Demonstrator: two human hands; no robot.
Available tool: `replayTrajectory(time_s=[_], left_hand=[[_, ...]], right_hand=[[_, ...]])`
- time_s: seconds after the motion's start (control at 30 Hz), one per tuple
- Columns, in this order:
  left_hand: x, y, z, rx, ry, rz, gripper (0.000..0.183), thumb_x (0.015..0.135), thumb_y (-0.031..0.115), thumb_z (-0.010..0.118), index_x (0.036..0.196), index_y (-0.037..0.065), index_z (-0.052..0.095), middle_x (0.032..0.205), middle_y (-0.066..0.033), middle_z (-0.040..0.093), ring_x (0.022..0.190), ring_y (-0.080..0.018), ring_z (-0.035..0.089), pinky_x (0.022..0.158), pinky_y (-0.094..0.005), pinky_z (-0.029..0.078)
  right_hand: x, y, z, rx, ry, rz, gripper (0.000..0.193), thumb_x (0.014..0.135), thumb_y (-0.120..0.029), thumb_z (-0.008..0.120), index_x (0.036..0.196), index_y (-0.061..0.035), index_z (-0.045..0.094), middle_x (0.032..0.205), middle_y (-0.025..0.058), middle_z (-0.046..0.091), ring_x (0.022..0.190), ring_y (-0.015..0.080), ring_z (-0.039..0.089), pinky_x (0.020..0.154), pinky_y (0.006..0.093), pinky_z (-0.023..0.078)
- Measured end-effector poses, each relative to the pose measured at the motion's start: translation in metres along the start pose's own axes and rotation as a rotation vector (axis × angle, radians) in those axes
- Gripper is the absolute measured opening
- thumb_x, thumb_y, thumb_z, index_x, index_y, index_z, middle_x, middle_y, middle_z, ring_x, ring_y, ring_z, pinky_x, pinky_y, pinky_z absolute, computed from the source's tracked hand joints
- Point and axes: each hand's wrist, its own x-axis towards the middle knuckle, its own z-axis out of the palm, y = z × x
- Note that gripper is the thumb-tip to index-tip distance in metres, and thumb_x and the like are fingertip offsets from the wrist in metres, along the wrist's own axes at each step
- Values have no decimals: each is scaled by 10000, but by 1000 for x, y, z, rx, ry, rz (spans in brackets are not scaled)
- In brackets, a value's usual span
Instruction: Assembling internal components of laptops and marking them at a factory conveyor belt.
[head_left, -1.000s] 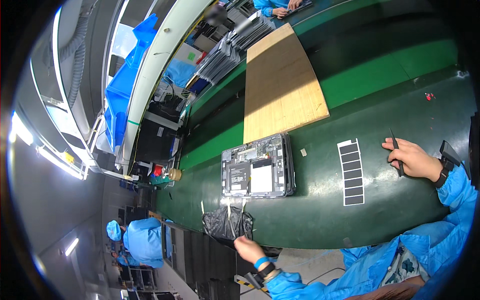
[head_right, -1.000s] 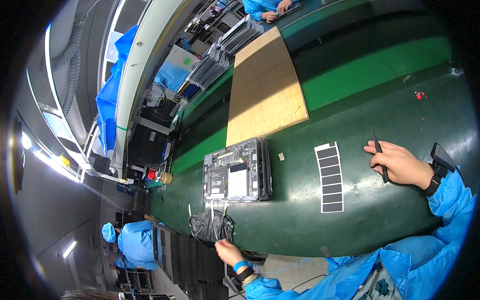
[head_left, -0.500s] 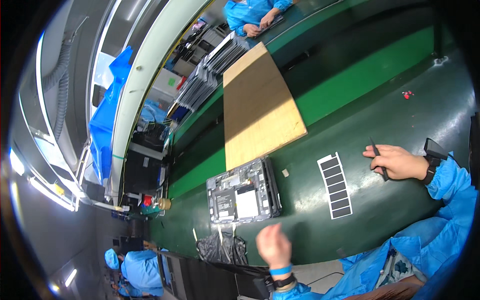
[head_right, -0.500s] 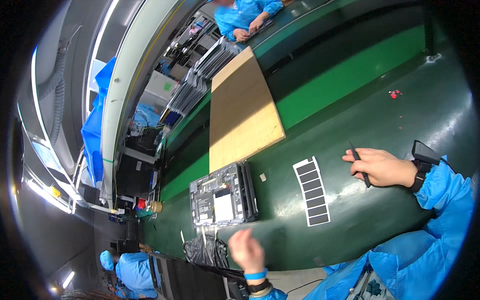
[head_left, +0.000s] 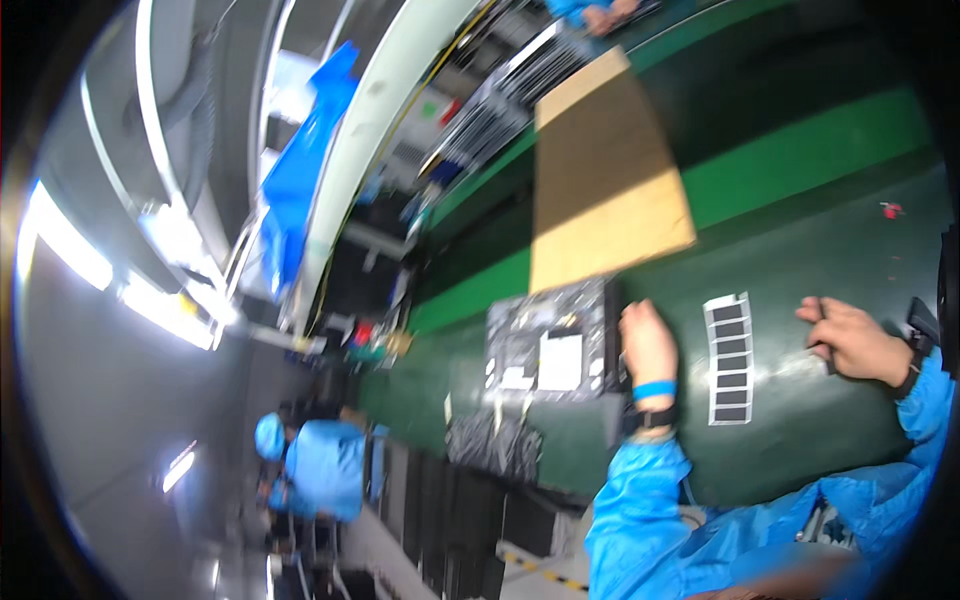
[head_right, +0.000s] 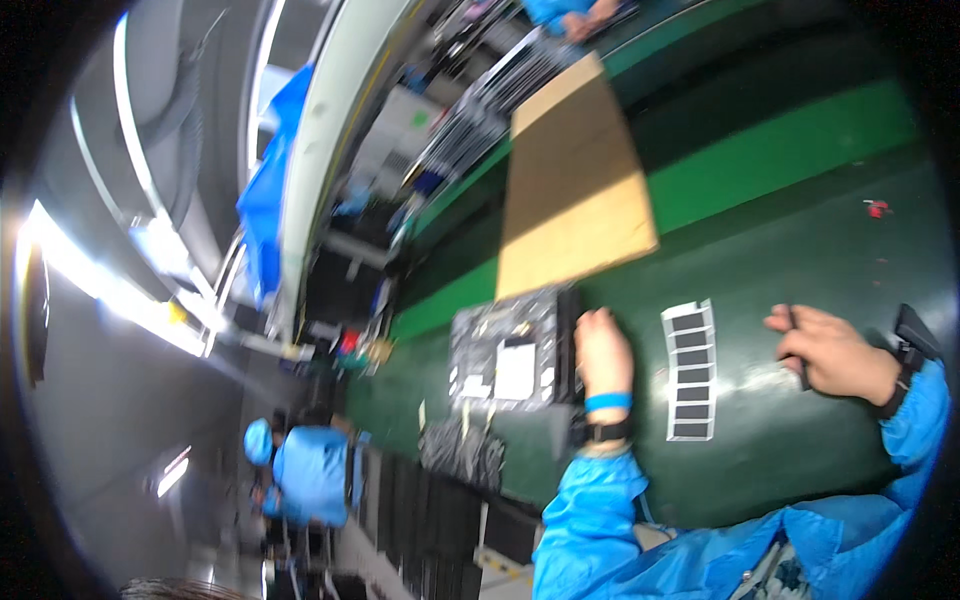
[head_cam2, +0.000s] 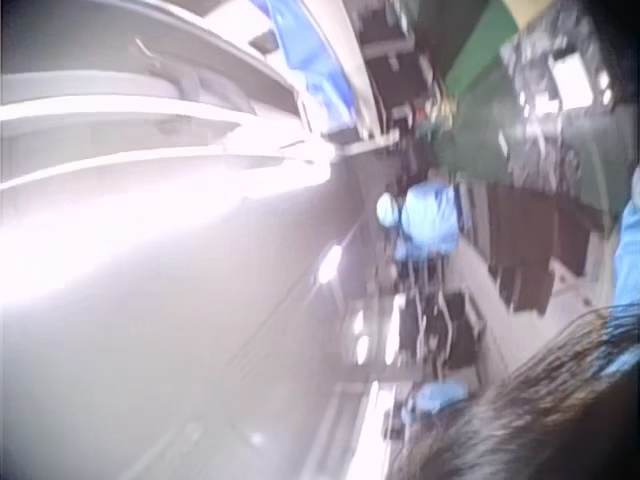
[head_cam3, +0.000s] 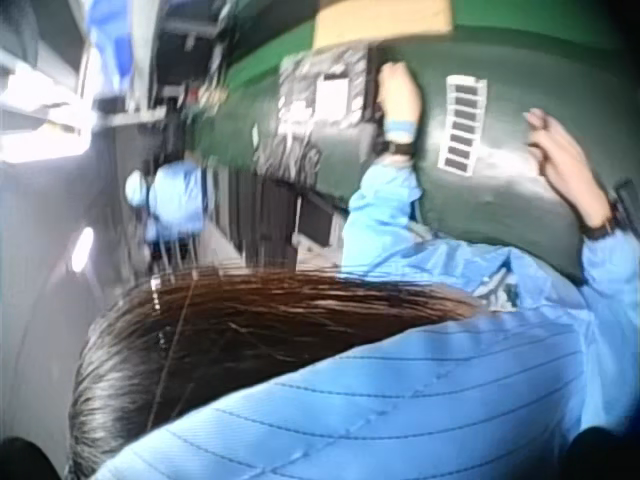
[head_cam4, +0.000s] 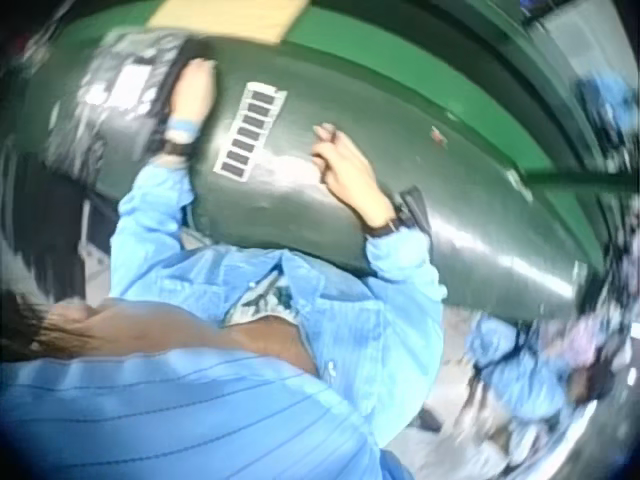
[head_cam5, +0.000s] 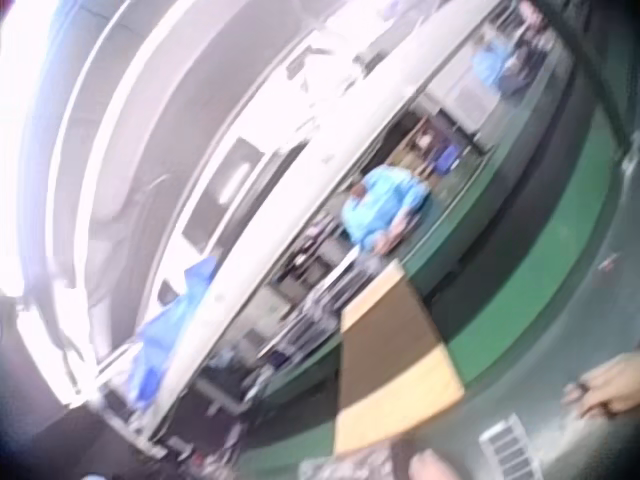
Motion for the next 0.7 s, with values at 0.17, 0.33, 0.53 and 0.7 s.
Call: replayTrajectory(time_s=[0.17,0.33,0.53,0.7], left_hand=[[6,-20,-20,-90,100,-171,163,874,44,457,1006,-9,537,959,-181,506,892,-364,553,733,-435,481],[2,-6,-46,-452,299,-67,124,874,66,544,962,-11,585,941,-169,552,802,-338,583,680,-394,491],[-23,106,-70,-1725,-369,-200,182,908,79,550,1063,-14,556,893,-48,569,735,-98,568,684,-233,481],[-24,117,-52,-1826,-691,-477,247,913,114,549,1140,20,519,910,-45,586,805,-131,591,715,-250,499]], right_hand=[[26,4,18,22,32,-91,184,695,-4,654,810,-55,520,1142,186,582,1154,375,475,921,425,415],[26,5,19,42,37,-61,198,692,5,651,810,-58,504,1128,186,588,1170,372,466,917,432,412],[-5,13,0,287,258,111,245,719,-20,632,935,-37,518,1125,165,586,978,274,583,826,364,461],[21,12,36,558,317,128,382,774,-179,719,1095,-53,553,973,90,620,890,179,617,751,313,502]])
